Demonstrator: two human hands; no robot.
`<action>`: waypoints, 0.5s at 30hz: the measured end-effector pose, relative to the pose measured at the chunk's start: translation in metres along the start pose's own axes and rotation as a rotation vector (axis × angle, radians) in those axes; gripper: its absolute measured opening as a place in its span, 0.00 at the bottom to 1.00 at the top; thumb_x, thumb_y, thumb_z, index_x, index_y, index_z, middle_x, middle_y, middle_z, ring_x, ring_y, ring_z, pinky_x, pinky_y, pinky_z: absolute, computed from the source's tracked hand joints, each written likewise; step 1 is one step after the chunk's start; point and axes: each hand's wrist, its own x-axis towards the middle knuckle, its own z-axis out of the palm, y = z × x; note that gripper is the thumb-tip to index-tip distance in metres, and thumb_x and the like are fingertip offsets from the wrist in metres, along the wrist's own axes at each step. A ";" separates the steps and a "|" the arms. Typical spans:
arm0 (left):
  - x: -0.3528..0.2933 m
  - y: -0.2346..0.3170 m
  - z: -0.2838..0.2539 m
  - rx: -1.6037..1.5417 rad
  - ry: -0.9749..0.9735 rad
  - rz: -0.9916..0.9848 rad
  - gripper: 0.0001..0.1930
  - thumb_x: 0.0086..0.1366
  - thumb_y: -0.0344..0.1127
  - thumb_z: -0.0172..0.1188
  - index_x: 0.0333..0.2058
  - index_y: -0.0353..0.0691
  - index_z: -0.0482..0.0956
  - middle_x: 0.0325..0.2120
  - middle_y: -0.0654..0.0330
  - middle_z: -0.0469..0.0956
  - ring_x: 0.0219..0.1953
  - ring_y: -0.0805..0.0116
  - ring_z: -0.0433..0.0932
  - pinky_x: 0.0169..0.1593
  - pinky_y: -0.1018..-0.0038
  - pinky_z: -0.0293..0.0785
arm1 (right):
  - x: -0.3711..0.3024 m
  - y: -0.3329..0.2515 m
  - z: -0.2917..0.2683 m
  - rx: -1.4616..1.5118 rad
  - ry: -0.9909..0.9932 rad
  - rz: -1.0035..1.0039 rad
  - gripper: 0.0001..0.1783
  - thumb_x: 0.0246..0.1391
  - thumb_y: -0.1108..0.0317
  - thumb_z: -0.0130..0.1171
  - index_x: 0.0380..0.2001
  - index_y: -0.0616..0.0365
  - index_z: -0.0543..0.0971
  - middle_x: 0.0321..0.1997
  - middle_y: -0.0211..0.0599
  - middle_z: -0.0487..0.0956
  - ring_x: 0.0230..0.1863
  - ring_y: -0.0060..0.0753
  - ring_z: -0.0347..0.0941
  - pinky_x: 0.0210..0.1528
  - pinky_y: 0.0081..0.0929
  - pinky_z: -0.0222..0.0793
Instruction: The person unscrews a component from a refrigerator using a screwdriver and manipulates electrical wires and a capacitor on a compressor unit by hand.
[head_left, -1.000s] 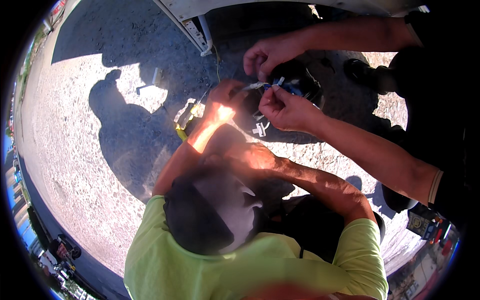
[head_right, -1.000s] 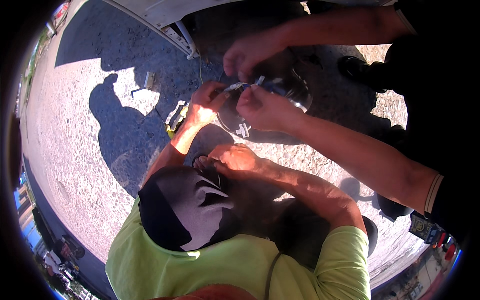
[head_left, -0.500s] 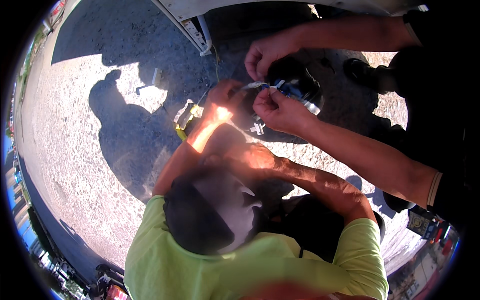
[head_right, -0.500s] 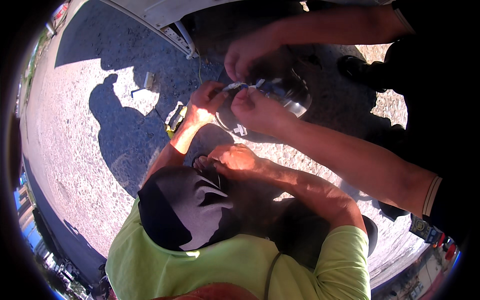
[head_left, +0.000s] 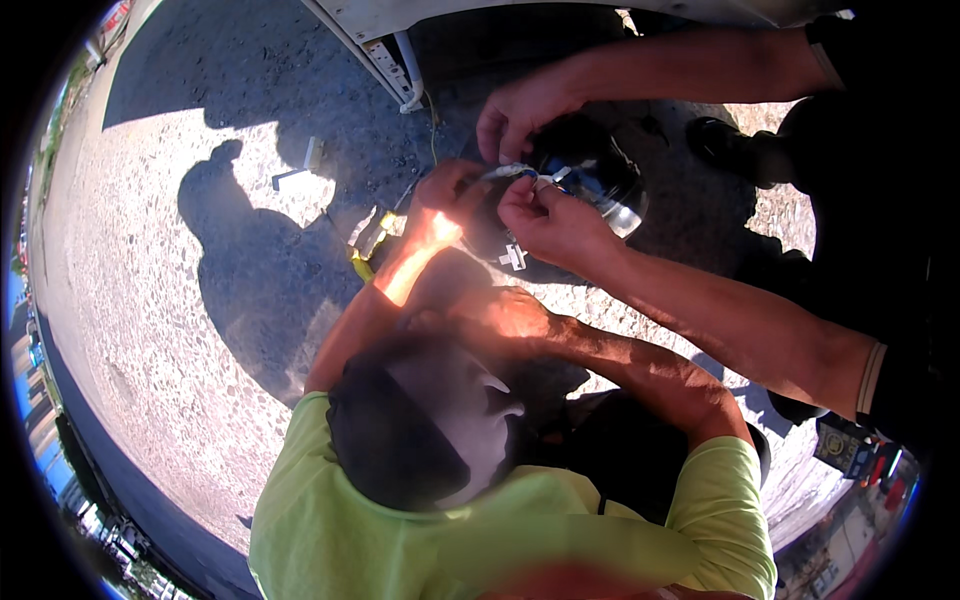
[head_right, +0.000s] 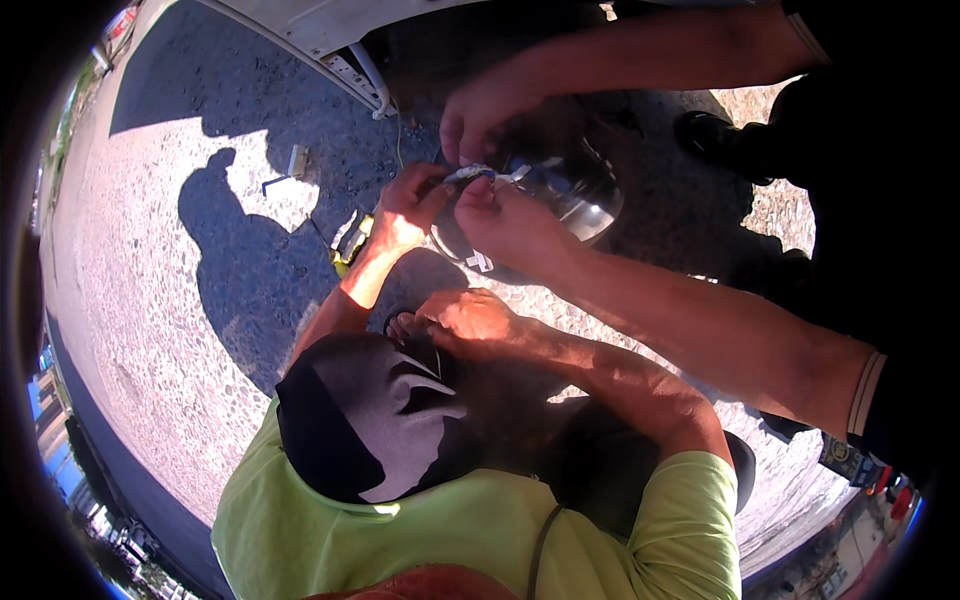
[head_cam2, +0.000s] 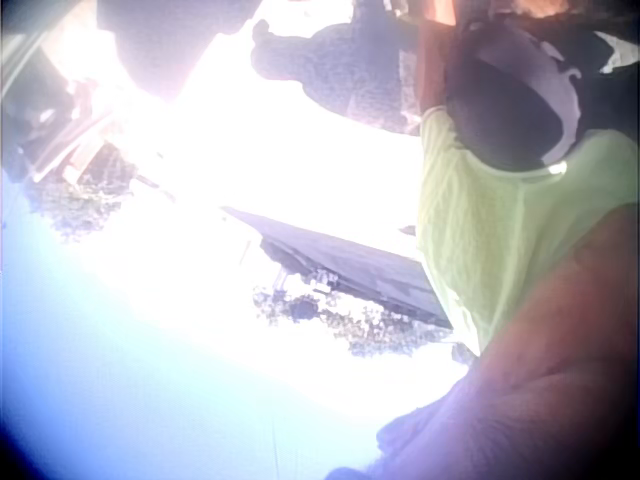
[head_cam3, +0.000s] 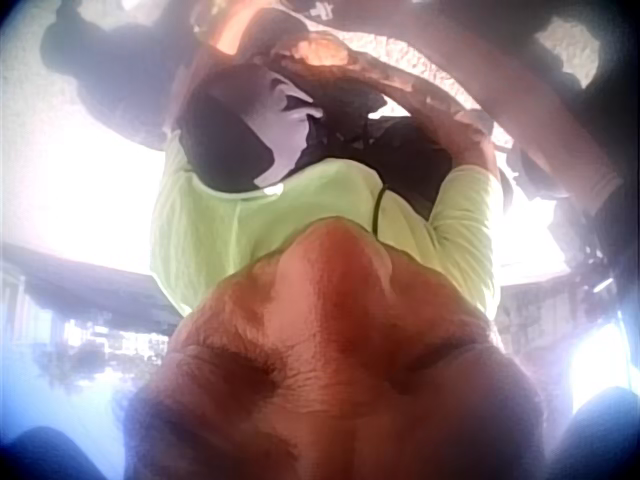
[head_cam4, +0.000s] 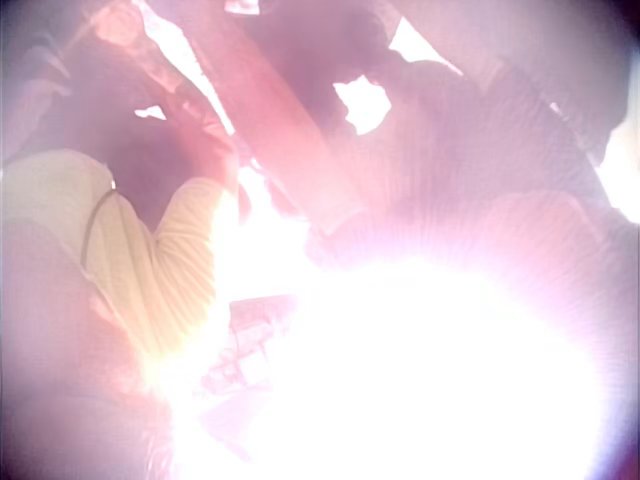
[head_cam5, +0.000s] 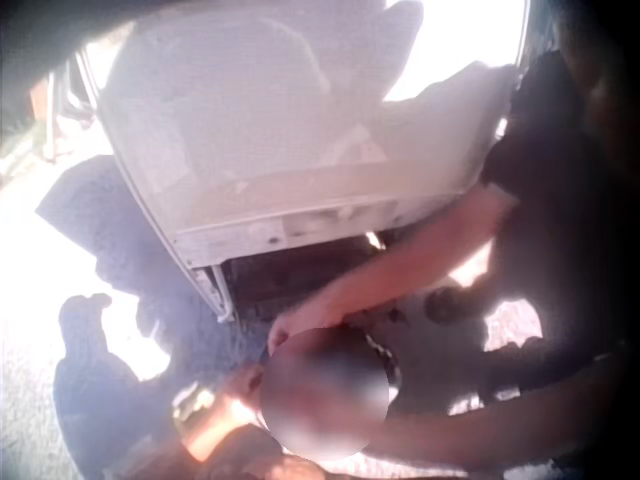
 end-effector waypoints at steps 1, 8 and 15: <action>-0.001 -0.003 0.000 0.002 0.000 0.003 0.14 0.65 0.33 0.67 0.48 0.37 0.83 0.39 0.53 0.84 0.37 0.62 0.86 0.40 0.69 0.81 | 0.002 -0.003 -0.001 -0.003 -0.034 0.029 0.15 0.62 0.60 0.58 0.49 0.52 0.80 0.48 0.40 0.83 0.53 0.47 0.80 0.56 0.44 0.76; -0.002 -0.002 0.003 -0.016 0.010 -0.011 0.13 0.65 0.32 0.67 0.47 0.35 0.83 0.37 0.52 0.84 0.36 0.63 0.86 0.40 0.69 0.81 | -0.001 0.009 0.006 -0.012 0.036 -0.095 0.16 0.62 0.59 0.55 0.50 0.51 0.79 0.50 0.39 0.82 0.55 0.46 0.79 0.58 0.44 0.75; -0.006 -0.001 0.004 -0.100 -0.025 -0.077 0.13 0.64 0.31 0.67 0.47 0.36 0.82 0.34 0.54 0.85 0.34 0.68 0.85 0.39 0.71 0.79 | 0.005 0.001 0.002 -0.041 -0.139 0.047 0.18 0.63 0.58 0.54 0.53 0.51 0.79 0.53 0.40 0.82 0.57 0.47 0.78 0.60 0.45 0.73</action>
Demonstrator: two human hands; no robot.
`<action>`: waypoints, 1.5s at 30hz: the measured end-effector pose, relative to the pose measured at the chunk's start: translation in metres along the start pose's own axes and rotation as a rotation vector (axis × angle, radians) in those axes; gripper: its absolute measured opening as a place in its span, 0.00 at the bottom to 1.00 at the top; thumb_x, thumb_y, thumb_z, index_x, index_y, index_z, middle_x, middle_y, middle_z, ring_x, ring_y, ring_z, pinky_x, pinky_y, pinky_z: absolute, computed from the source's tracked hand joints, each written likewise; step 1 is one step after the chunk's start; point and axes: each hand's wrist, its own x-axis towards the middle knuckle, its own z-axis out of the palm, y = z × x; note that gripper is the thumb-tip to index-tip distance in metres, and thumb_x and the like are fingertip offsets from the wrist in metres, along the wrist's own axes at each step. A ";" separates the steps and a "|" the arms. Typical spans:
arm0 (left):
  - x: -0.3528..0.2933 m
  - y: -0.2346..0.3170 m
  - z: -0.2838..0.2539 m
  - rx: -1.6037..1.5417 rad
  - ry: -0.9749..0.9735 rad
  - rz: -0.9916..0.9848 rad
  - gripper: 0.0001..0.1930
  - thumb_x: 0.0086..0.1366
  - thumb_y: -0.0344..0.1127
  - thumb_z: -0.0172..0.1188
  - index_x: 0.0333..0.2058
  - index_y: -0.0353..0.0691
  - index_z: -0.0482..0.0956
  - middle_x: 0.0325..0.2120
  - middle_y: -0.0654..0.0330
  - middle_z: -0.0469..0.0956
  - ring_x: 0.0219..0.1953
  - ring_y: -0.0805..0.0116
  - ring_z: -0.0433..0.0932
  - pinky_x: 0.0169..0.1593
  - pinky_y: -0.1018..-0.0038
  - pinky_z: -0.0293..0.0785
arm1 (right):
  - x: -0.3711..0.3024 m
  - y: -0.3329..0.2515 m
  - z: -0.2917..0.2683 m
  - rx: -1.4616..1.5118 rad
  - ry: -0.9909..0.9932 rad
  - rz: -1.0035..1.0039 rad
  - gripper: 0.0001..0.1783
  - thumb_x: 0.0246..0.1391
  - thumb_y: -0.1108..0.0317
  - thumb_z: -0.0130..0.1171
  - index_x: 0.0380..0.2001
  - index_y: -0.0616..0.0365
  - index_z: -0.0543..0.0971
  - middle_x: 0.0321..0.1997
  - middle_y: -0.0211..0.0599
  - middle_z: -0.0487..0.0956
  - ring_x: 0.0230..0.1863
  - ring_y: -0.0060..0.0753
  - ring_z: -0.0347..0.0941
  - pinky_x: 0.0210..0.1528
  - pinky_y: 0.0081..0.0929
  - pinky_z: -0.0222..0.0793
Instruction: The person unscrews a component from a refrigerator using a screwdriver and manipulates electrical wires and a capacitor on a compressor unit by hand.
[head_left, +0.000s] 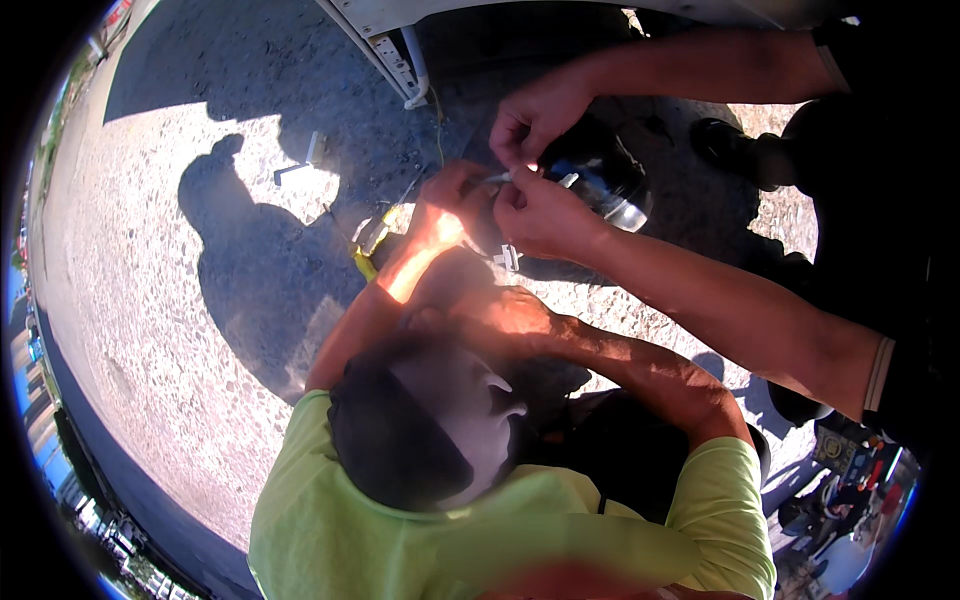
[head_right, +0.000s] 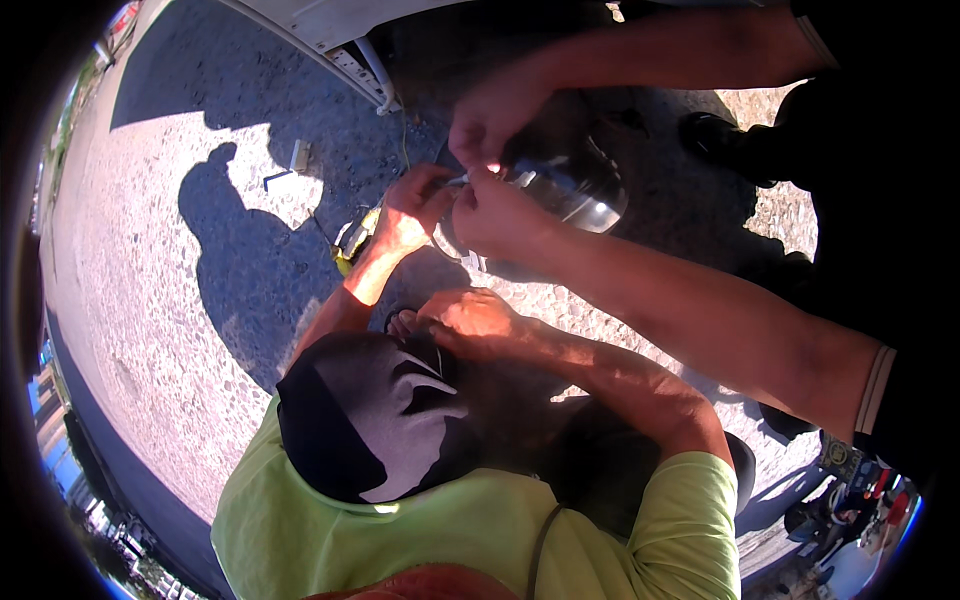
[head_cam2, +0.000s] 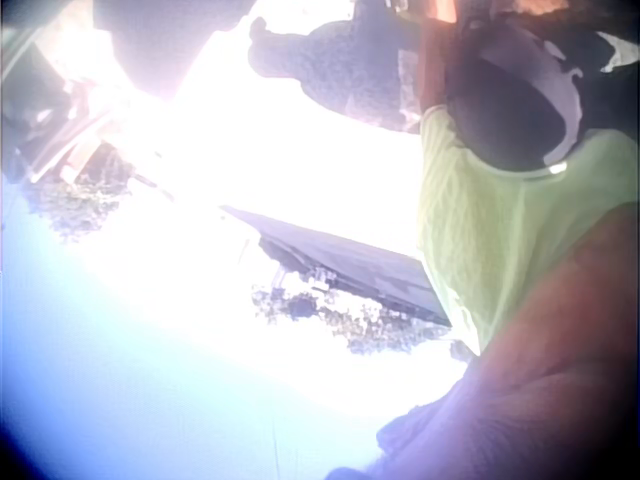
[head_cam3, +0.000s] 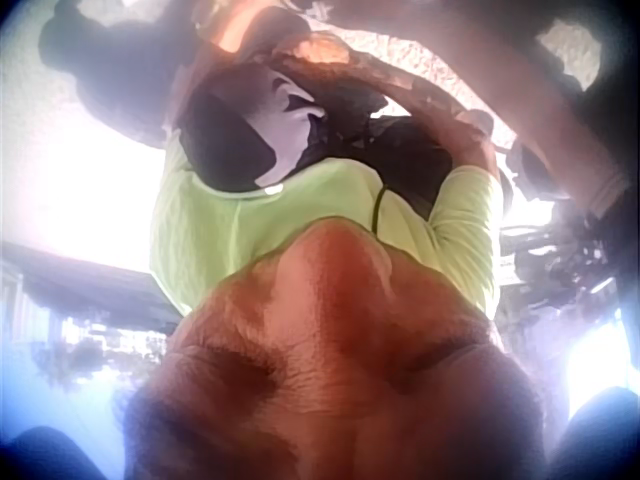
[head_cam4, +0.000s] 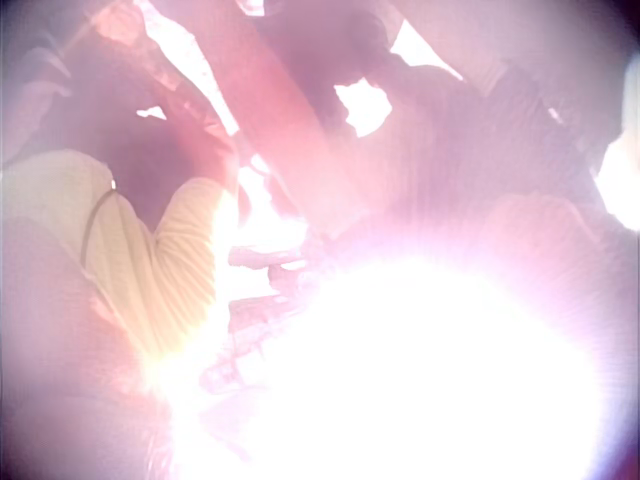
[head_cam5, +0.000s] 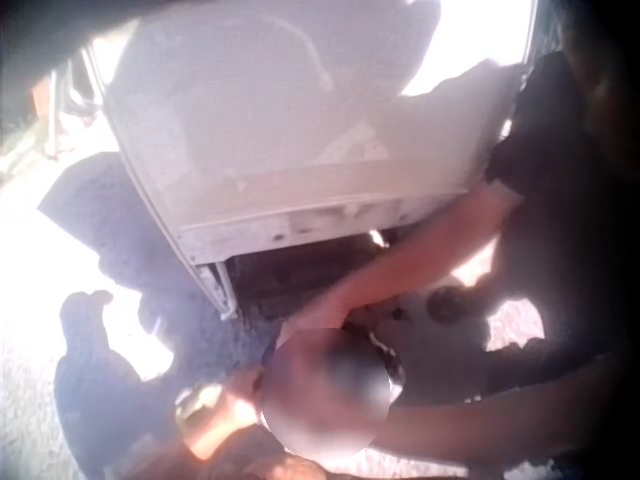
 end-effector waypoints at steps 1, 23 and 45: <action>-0.001 0.003 -0.001 -0.033 -0.018 -0.047 0.14 0.64 0.31 0.67 0.47 0.36 0.82 0.34 0.55 0.85 0.34 0.69 0.84 0.39 0.71 0.79 | 0.000 0.000 0.001 -0.001 -0.003 0.008 0.18 0.63 0.59 0.54 0.53 0.51 0.79 0.53 0.40 0.82 0.57 0.47 0.78 0.60 0.45 0.73; 0.001 0.036 -0.012 -0.003 -0.164 0.479 0.14 0.62 0.24 0.65 0.47 0.36 0.84 0.44 0.51 0.82 0.45 0.58 0.84 0.46 0.68 0.80 | -0.001 0.014 -0.068 -1.809 0.066 -0.104 0.13 0.53 0.71 0.63 0.41 0.66 0.84 0.36 0.40 0.79 0.50 0.38 0.74 0.49 0.47 0.77; 0.009 0.045 -0.027 0.106 -0.657 0.422 0.13 0.62 0.32 0.65 0.45 0.36 0.84 0.43 0.52 0.81 0.48 0.53 0.81 0.51 0.63 0.78 | -0.018 -0.029 -0.084 0.734 0.289 0.495 0.27 0.67 0.54 0.56 0.62 0.60 0.74 0.48 0.35 0.82 0.43 0.26 0.80 0.44 0.27 0.77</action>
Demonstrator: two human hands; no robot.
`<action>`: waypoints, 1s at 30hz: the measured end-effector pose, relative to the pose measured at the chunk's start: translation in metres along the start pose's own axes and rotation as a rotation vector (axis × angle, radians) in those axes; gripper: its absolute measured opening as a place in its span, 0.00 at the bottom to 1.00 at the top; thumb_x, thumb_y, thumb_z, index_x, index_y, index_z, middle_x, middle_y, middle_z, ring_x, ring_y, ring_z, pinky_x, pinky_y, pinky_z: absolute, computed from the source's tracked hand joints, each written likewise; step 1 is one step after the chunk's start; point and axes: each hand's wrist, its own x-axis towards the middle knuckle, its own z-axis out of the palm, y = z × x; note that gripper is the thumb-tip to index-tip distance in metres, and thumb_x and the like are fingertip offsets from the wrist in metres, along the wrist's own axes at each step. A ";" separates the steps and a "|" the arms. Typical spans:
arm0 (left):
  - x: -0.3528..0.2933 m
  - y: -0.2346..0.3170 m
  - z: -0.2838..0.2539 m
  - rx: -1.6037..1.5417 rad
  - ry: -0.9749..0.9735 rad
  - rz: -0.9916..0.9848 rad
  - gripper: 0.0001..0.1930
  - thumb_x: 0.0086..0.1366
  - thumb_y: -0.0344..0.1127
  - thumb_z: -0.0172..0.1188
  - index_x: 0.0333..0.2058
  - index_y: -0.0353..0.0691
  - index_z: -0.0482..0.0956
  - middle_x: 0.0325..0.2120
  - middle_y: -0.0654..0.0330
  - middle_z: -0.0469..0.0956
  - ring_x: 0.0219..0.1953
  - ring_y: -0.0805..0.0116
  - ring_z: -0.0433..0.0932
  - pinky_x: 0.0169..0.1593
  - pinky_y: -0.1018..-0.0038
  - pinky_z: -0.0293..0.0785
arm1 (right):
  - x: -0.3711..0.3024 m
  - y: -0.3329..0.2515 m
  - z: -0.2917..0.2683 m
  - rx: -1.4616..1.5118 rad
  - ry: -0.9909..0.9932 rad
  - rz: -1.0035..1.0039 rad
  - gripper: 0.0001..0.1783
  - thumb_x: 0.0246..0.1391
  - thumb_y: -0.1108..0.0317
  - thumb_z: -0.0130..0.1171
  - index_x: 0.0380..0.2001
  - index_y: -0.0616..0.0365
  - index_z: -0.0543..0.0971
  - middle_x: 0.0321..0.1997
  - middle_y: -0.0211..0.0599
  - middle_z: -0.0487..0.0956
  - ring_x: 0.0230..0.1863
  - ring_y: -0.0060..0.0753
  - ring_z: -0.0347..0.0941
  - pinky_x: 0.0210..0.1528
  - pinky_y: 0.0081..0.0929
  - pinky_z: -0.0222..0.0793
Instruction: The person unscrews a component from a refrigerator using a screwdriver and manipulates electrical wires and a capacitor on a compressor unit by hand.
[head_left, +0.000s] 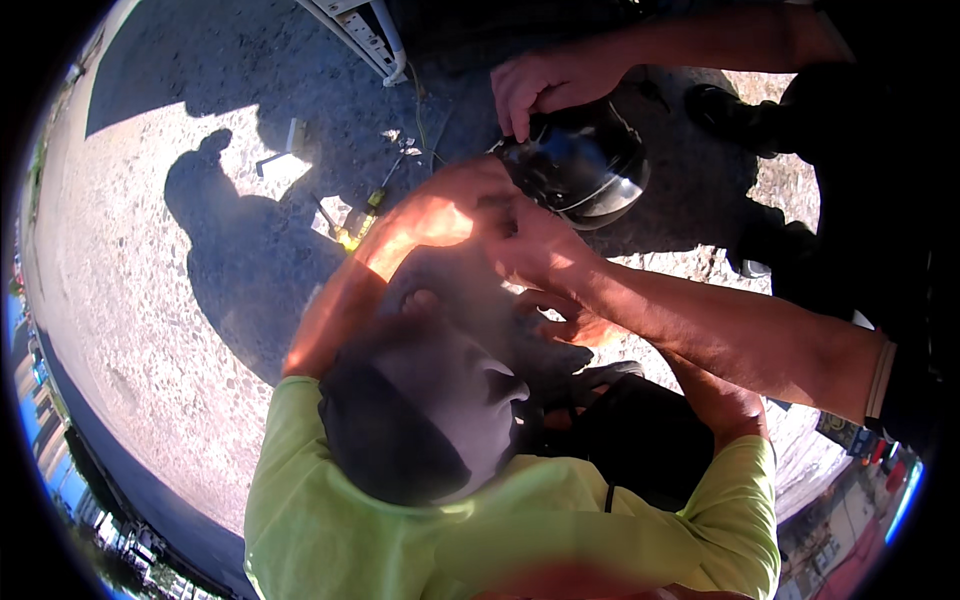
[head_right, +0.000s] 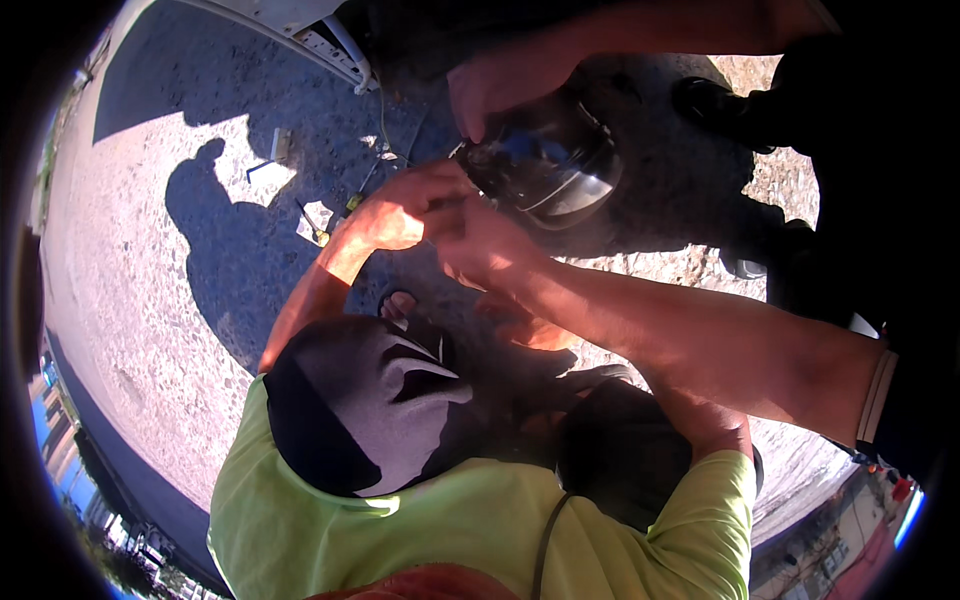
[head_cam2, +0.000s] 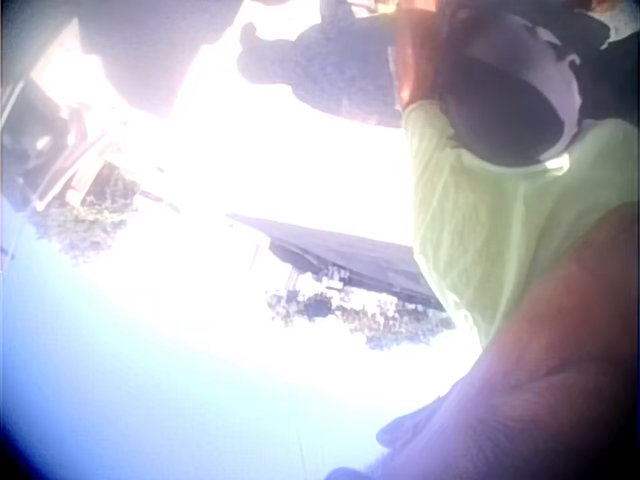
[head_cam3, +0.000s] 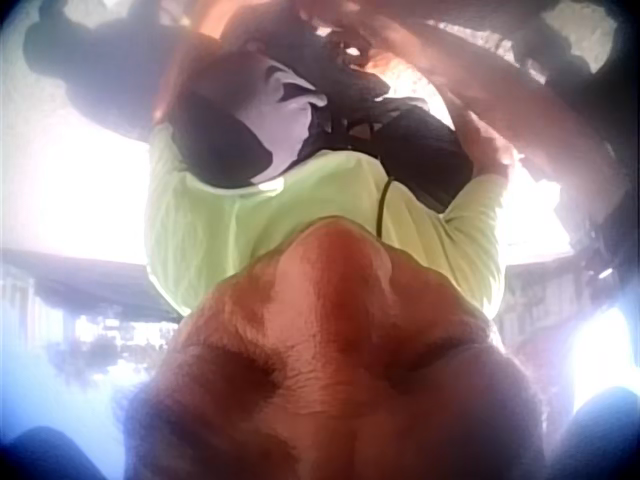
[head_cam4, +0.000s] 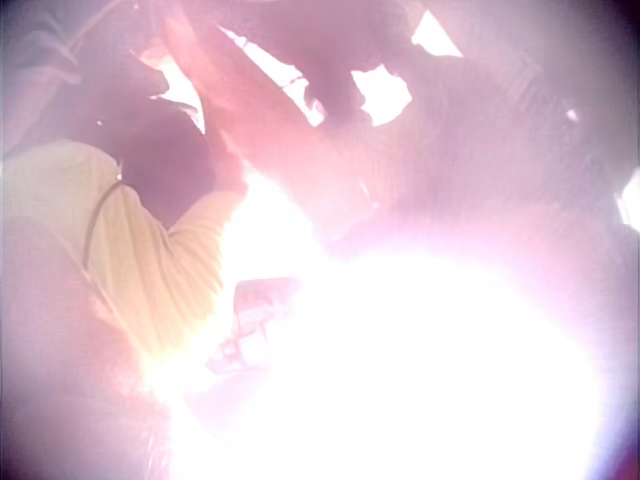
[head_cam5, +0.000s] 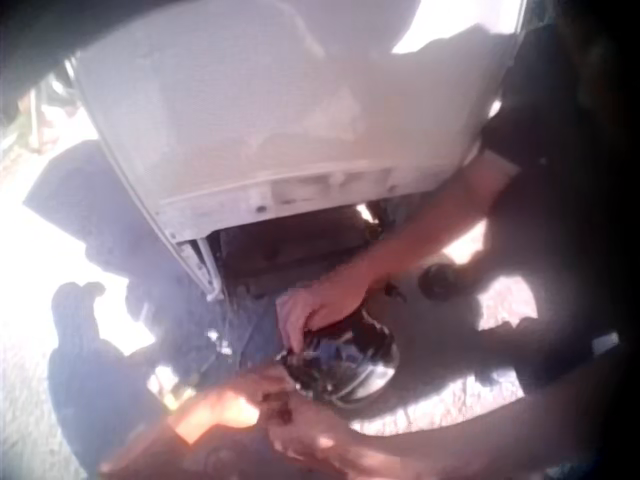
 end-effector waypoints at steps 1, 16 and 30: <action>-0.003 -0.002 -0.002 0.028 -0.005 0.057 0.13 0.62 0.32 0.65 0.45 0.35 0.84 0.43 0.53 0.81 0.48 0.54 0.81 0.51 0.64 0.78 | 0.018 0.026 0.009 -0.025 0.063 -0.082 0.26 0.67 0.56 0.56 0.62 0.59 0.74 0.49 0.36 0.82 0.45 0.26 0.80 0.46 0.27 0.77; -0.018 -0.007 -0.002 -0.581 0.248 -0.452 0.10 0.69 0.26 0.61 0.47 0.35 0.84 0.41 0.61 0.84 0.46 0.74 0.80 0.51 0.75 0.77 | 0.013 0.003 -0.034 -0.135 0.192 -0.446 0.23 0.65 0.64 0.64 0.60 0.62 0.76 0.52 0.41 0.83 0.51 0.28 0.80 0.53 0.28 0.76; -0.019 -0.013 0.010 -0.766 0.403 -0.474 0.10 0.71 0.30 0.62 0.47 0.34 0.84 0.34 0.62 0.84 0.36 0.76 0.80 0.41 0.78 0.75 | 0.011 0.005 -0.023 0.265 0.219 -0.329 0.11 0.69 0.63 0.60 0.45 0.59 0.81 0.34 0.30 0.80 0.36 0.16 0.74 0.37 0.20 0.70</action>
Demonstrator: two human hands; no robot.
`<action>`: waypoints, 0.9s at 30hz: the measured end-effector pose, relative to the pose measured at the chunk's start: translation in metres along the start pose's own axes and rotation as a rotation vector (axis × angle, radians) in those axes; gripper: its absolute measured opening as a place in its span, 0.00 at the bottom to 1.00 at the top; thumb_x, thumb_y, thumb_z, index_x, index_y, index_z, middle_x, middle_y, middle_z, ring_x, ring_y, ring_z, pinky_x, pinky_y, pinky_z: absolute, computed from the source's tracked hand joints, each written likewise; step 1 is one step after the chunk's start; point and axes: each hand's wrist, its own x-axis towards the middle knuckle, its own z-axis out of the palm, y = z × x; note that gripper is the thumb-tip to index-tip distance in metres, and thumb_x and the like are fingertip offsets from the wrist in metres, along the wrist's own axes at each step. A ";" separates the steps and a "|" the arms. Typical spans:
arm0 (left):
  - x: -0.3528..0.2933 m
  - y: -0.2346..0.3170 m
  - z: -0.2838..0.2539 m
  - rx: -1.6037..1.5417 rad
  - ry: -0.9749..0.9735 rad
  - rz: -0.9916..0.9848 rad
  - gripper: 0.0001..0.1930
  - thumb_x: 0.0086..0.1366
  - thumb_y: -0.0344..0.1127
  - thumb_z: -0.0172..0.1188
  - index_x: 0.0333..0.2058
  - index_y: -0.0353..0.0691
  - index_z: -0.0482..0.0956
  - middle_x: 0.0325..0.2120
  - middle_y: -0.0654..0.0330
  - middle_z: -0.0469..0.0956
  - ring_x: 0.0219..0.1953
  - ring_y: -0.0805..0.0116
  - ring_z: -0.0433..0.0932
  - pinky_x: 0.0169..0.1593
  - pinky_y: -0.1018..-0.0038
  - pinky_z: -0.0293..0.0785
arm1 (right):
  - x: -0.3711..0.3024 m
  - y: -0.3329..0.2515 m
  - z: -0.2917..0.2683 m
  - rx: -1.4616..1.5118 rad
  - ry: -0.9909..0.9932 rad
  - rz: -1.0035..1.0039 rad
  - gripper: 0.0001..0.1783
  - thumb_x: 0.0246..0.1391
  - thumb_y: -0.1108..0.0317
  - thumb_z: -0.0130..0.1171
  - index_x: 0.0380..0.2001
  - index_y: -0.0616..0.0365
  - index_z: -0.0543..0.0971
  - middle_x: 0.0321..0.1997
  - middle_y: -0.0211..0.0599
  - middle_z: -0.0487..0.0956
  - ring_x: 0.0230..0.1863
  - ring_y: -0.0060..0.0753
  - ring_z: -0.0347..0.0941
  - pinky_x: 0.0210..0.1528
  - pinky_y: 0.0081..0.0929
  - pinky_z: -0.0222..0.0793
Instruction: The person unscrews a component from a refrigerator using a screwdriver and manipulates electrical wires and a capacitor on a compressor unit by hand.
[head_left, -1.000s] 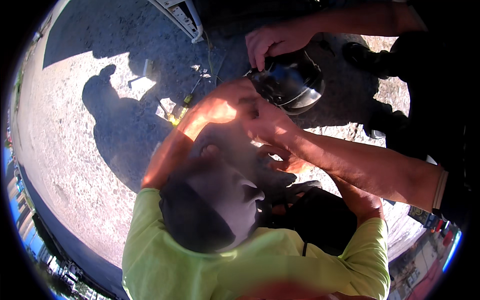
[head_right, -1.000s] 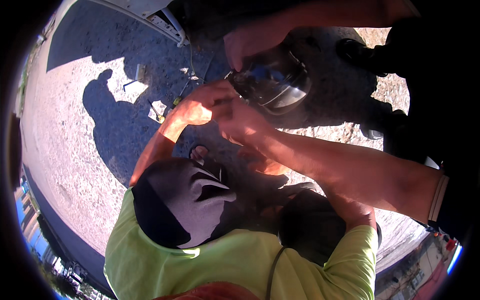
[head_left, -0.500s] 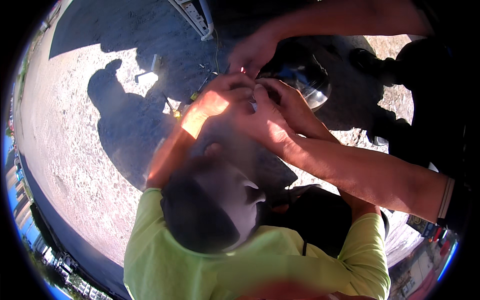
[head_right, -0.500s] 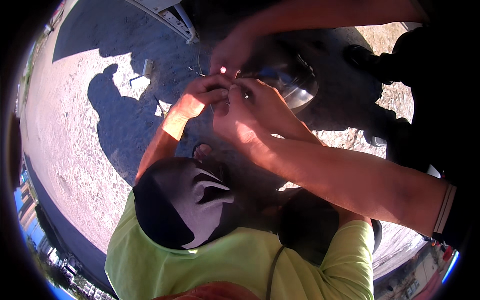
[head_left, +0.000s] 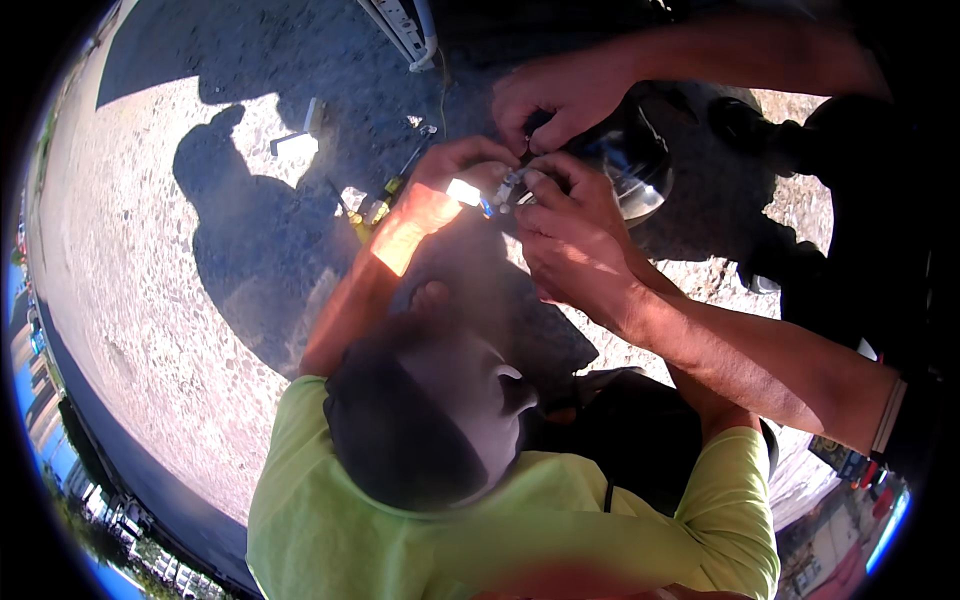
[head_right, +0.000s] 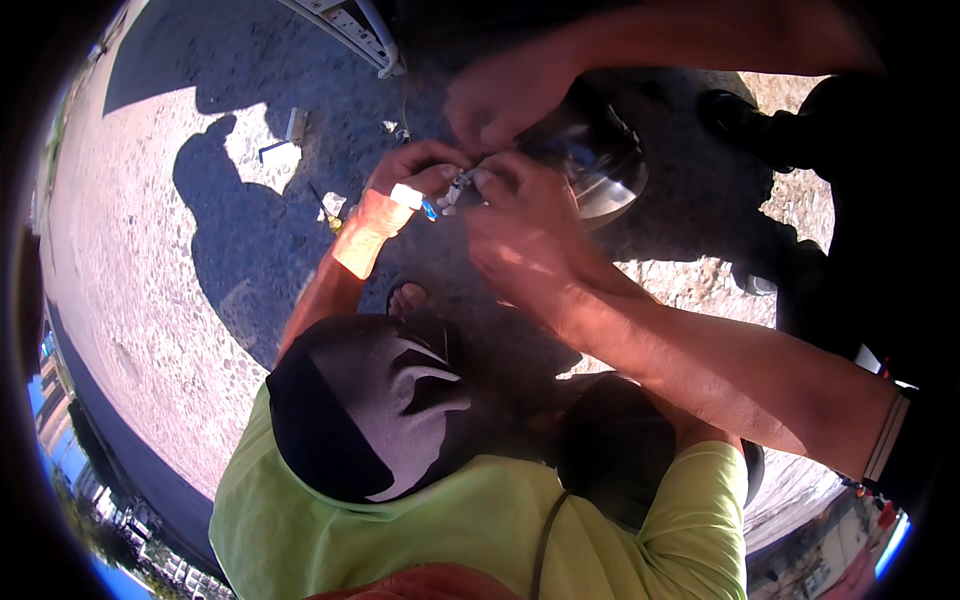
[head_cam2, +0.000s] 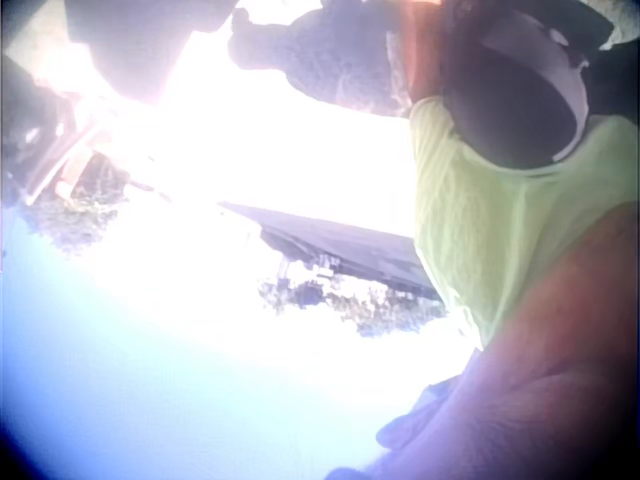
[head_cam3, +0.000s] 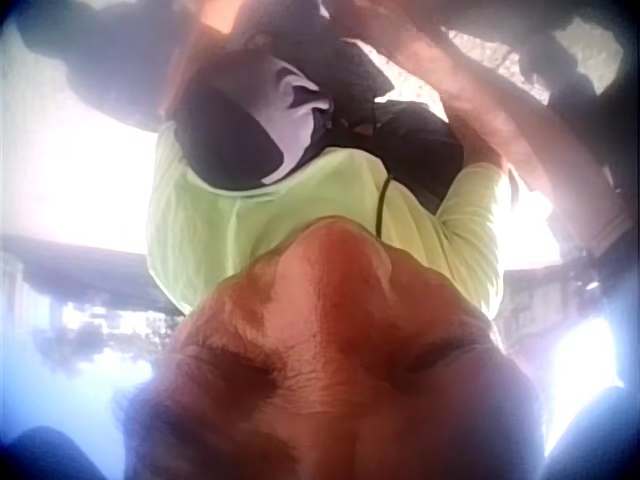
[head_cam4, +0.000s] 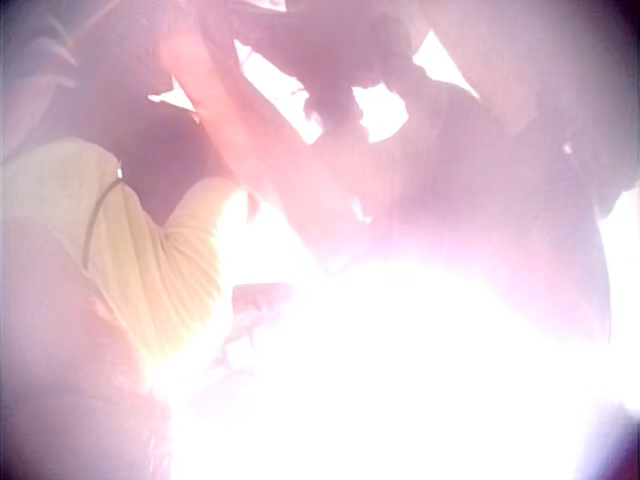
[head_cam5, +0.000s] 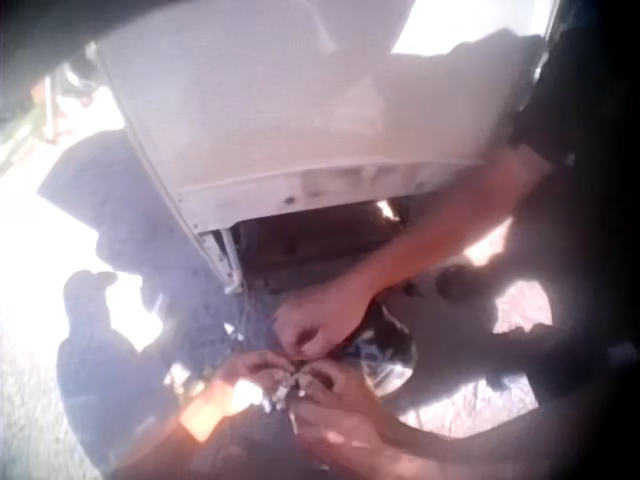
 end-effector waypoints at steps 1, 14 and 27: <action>0.001 0.000 0.002 0.044 0.026 0.023 0.10 0.70 0.31 0.62 0.46 0.34 0.85 0.35 0.62 0.84 0.37 0.75 0.80 0.41 0.77 0.76 | -0.005 -0.005 0.003 0.173 -0.020 0.063 0.10 0.70 0.63 0.59 0.43 0.58 0.81 0.32 0.27 0.79 0.35 0.15 0.73 0.36 0.19 0.69; -0.056 -0.015 0.019 -0.190 0.153 -0.042 0.17 0.71 0.41 0.64 0.51 0.36 0.78 0.38 0.58 0.83 0.39 0.69 0.82 0.40 0.70 0.79 | 0.014 0.025 0.003 0.092 0.098 -0.050 0.06 0.66 0.68 0.61 0.38 0.59 0.82 0.26 0.20 0.75 0.28 0.10 0.66 0.30 0.16 0.60; -0.049 0.000 0.045 -0.285 0.284 -0.060 0.09 0.76 0.36 0.58 0.46 0.37 0.79 0.34 0.60 0.83 0.36 0.72 0.80 0.43 0.72 0.77 | 0.007 0.018 0.008 0.111 0.101 -0.083 0.05 0.66 0.71 0.59 0.39 0.62 0.80 0.29 0.24 0.76 0.32 0.14 0.68 0.35 0.19 0.65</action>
